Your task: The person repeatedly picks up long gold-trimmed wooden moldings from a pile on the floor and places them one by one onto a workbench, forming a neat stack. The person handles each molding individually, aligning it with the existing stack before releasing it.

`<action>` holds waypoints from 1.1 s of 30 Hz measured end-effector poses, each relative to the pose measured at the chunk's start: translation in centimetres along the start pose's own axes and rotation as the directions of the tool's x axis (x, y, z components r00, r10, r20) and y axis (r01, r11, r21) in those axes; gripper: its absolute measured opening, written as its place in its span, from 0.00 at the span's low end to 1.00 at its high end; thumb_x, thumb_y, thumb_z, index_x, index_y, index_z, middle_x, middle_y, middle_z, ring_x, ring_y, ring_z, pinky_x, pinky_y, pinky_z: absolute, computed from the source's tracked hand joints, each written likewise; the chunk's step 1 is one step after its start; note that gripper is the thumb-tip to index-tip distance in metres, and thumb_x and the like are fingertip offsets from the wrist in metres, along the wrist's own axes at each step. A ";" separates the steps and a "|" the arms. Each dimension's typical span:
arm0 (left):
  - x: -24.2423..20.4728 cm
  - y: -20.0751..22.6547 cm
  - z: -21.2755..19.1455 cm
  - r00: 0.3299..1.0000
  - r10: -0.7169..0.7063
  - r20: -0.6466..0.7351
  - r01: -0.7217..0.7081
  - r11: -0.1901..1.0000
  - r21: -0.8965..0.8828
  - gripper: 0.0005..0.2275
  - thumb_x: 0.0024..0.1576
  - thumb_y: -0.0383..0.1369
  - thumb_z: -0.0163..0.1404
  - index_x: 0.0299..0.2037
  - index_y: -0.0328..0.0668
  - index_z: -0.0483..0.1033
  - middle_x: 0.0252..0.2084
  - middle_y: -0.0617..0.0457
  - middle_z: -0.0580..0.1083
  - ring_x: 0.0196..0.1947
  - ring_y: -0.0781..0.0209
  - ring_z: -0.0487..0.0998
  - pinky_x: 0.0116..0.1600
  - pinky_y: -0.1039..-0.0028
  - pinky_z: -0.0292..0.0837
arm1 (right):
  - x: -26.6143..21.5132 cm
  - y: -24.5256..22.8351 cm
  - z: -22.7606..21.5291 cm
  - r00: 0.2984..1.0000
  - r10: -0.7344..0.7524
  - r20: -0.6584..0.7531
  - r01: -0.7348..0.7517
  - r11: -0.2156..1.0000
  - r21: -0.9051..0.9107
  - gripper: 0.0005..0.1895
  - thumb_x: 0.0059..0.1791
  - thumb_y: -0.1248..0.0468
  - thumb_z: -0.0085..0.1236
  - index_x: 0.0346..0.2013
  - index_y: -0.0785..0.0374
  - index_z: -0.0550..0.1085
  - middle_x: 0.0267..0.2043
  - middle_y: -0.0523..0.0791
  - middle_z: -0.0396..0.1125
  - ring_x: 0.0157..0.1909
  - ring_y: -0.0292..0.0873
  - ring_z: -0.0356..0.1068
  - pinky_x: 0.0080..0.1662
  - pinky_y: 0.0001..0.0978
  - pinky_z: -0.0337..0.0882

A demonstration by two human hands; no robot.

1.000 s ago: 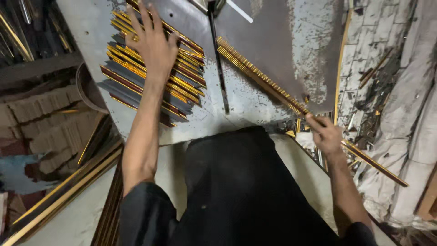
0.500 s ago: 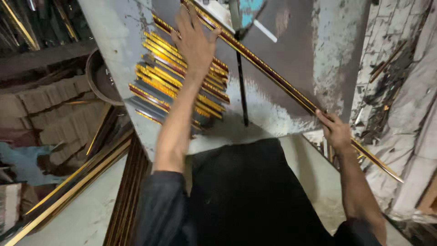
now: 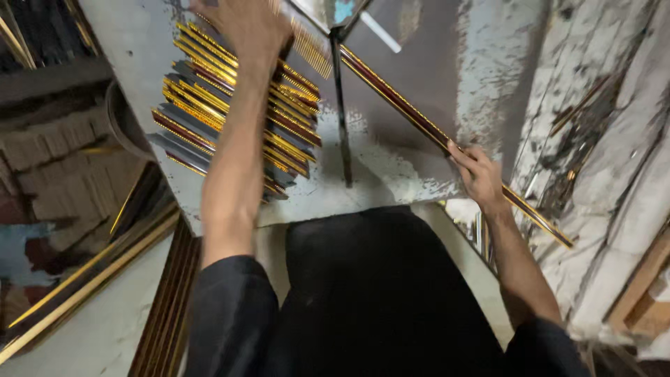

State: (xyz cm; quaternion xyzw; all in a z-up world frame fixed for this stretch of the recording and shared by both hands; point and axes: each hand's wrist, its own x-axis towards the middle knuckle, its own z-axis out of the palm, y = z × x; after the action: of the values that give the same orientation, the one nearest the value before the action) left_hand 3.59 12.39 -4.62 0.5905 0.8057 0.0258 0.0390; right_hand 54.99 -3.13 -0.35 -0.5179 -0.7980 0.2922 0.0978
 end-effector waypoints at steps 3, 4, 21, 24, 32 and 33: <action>-2.3 -2.5 -0.6 0.957 0.152 -0.248 -0.112 0.980 0.167 0.36 0.39 0.40 0.59 0.59 0.27 0.73 0.63 0.31 0.68 0.68 0.33 0.56 0.64 0.33 0.47 | -1.0 -1.5 -3.2 0.988 -0.059 -0.144 0.054 0.998 -0.042 0.28 0.53 0.73 0.59 0.65 0.43 0.74 0.51 0.48 0.72 0.47 0.47 0.76 0.49 0.38 0.78; -4.2 -3.2 -0.8 0.938 0.169 -0.303 -0.119 0.977 0.176 0.40 0.36 0.46 0.58 0.59 0.26 0.73 0.64 0.29 0.67 0.68 0.31 0.54 0.62 0.34 0.48 | -2.1 -2.5 -3.5 0.994 -0.025 -0.108 0.015 0.995 -0.097 0.30 0.51 0.73 0.61 0.64 0.44 0.74 0.49 0.48 0.72 0.45 0.49 0.75 0.47 0.39 0.78; -8.2 0.8 2.5 0.998 0.057 -0.009 -0.058 0.977 -0.203 0.41 0.59 0.59 0.51 0.70 0.29 0.58 0.72 0.33 0.58 0.72 0.40 0.50 0.63 0.43 0.51 | -7.4 -2.9 2.4 0.990 0.124 -0.065 -0.135 0.966 -0.220 0.30 0.49 0.71 0.67 0.63 0.40 0.76 0.51 0.44 0.72 0.40 0.46 0.75 0.42 0.37 0.77; -6.8 1.5 4.0 0.990 -0.141 -0.027 0.124 0.937 -0.327 0.46 0.55 0.56 0.58 0.72 0.30 0.51 0.74 0.33 0.53 0.75 0.40 0.48 0.61 0.43 0.52 | -4.5 -1.8 3.8 0.999 0.047 0.026 -0.038 0.963 -0.268 0.37 0.42 0.75 0.62 0.64 0.44 0.76 0.49 0.47 0.70 0.43 0.51 0.73 0.45 0.41 0.76; -1.6 1.0 1.0 0.955 -0.201 0.220 0.236 0.961 -0.144 0.36 0.61 0.52 0.62 0.76 0.53 0.61 0.79 0.55 0.60 0.83 0.53 0.51 0.71 0.50 0.53 | 0.3 -2.1 2.3 0.999 0.031 -0.014 -0.033 0.989 -0.142 0.31 0.46 0.75 0.61 0.62 0.45 0.76 0.46 0.47 0.70 0.43 0.51 0.74 0.45 0.41 0.75; -1.2 1.1 0.2 0.967 -0.166 0.195 0.188 0.977 -0.098 0.40 0.56 0.52 0.63 0.75 0.44 0.58 0.78 0.47 0.57 0.80 0.45 0.49 0.70 0.45 0.50 | 0.4 -2.0 1.8 0.999 0.019 -0.035 -0.022 0.996 -0.091 0.29 0.48 0.75 0.61 0.62 0.47 0.76 0.48 0.47 0.71 0.44 0.50 0.75 0.45 0.41 0.75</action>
State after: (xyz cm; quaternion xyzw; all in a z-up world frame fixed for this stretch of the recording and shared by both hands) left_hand 4.97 11.56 -4.72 0.5126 0.8453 0.0138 0.1502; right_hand 52.45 -3.99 -0.70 -0.5349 -0.8034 0.2476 0.0847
